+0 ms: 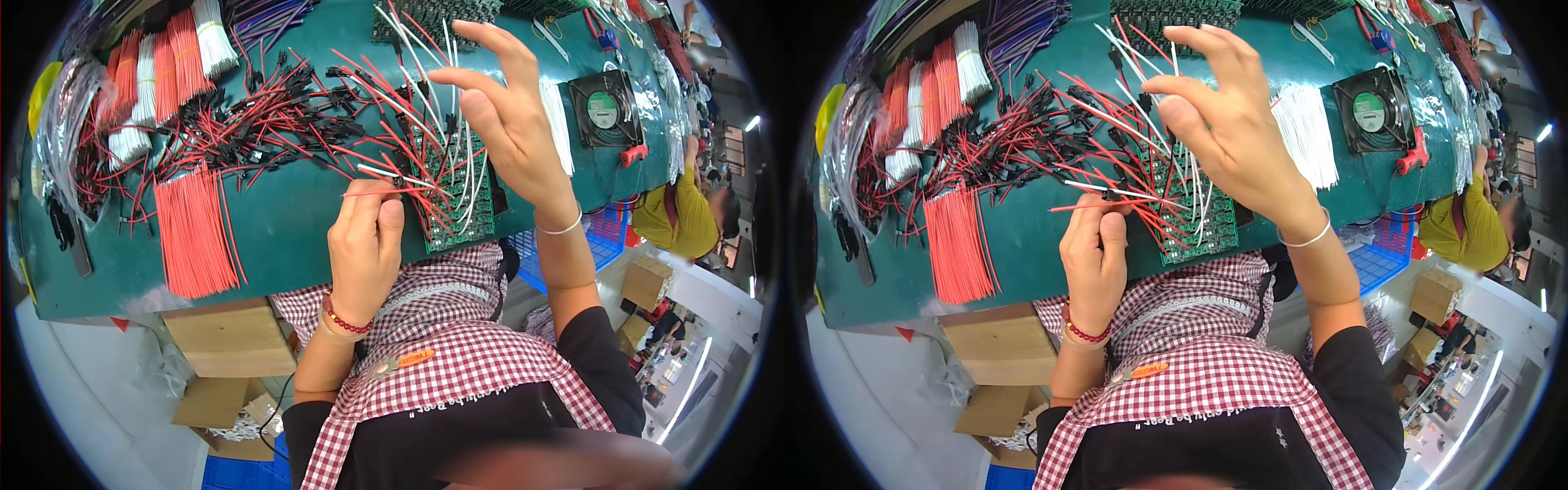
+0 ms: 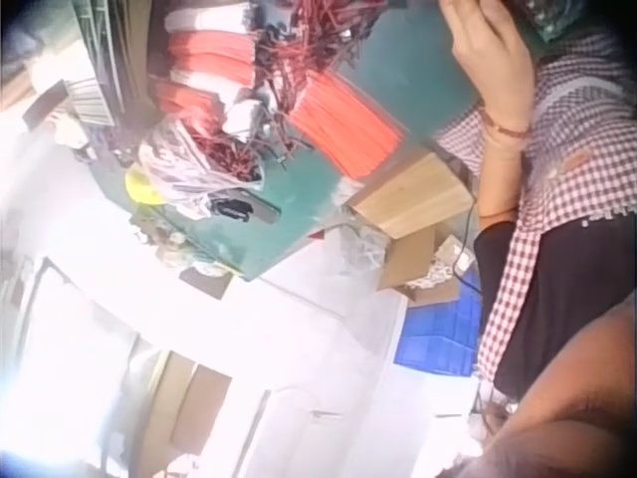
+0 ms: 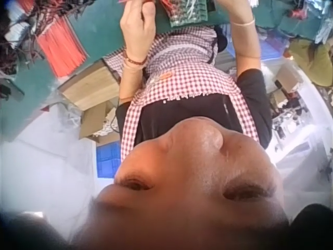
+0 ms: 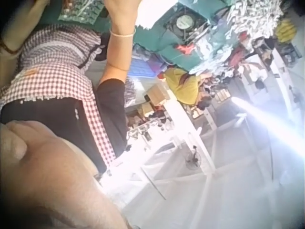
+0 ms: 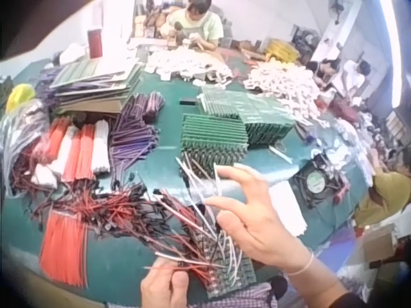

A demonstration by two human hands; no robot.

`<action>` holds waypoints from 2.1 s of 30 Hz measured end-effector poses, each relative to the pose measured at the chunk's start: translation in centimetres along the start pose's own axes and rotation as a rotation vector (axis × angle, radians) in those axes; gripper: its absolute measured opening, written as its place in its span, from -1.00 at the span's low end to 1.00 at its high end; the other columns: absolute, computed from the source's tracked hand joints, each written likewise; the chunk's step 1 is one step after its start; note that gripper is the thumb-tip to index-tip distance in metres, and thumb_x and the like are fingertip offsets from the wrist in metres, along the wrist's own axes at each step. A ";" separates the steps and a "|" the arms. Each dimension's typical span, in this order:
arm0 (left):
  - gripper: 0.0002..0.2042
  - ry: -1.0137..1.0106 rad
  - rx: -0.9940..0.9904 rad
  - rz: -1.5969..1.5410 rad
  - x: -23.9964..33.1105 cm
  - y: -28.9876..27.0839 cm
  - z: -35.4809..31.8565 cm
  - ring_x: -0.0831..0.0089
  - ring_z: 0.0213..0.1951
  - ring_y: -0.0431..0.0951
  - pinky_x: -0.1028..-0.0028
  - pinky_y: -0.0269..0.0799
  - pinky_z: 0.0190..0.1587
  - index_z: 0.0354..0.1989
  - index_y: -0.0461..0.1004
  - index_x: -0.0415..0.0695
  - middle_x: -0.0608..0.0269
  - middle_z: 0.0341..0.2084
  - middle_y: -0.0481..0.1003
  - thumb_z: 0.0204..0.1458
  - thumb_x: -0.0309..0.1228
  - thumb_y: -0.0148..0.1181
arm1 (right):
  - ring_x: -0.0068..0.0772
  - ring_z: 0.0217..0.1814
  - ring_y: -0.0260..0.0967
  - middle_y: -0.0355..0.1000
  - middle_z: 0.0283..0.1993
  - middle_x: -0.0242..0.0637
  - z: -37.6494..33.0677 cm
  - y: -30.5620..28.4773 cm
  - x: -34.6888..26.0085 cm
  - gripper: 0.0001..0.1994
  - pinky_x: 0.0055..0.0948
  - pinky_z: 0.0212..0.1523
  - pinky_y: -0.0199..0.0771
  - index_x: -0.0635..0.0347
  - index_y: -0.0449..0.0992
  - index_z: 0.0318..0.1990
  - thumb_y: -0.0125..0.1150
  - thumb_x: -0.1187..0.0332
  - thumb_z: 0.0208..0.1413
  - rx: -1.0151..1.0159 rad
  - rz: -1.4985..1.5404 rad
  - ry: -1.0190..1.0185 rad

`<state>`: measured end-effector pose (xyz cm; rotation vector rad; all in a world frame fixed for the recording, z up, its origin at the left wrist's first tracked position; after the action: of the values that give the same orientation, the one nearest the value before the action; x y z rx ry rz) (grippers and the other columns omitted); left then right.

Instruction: The person inserts color-coded wires into wire connectors on circuit boards by hand.

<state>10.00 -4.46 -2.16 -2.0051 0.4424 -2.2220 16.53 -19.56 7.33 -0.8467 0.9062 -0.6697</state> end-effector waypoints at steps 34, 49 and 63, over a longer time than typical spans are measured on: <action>-0.35 -0.252 0.046 -0.592 -1.3 1.5 0.5 0.24 0.38 0.06 0.29 0.05 0.35 0.42 -0.17 -0.29 0.00 0.40 -0.06 0.34 -0.06 -0.29 | 0.07 0.42 -0.08 0.16 0.33 -0.06 -1.0 2.5 1.3 -0.55 0.16 0.35 -0.12 0.15 0.60 -0.12 -0.05 -0.03 0.27 0.172 0.294 0.010; -0.68 -0.240 0.283 -0.482 -2.4 -1.3 2.3 0.58 -0.19 0.48 0.58 0.45 -0.19 0.16 0.27 -0.28 0.18 -0.10 0.48 0.33 -0.37 -0.12 | 0.04 0.36 0.04 0.21 0.28 -0.09 -1.5 -0.6 1.7 -0.70 0.13 0.31 -0.04 0.16 0.59 -0.25 0.13 0.11 0.17 0.335 0.298 0.009; -0.75 -0.249 0.353 -0.606 -2.0 -1.8 4.4 0.54 -0.29 0.52 0.55 0.47 -0.27 -0.08 0.41 -0.23 0.25 -0.26 0.51 0.31 -0.29 -0.05 | 0.03 0.36 0.03 0.21 0.28 -0.10 -1.9 -2.4 -0.4 -0.84 0.09 0.29 0.00 0.17 0.57 -0.34 0.23 0.28 0.05 0.324 0.267 -0.104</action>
<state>14.81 -2.85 -3.19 -2.3674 -0.6201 -2.0672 14.31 -21.10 8.88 -0.4568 0.7726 -0.5162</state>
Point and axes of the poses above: each hand's wrist, its own z-axis towards the middle knuckle, its own y-axis out of the palm, x = y × z, the point moved 10 cm from there along z, towards the middle knuckle
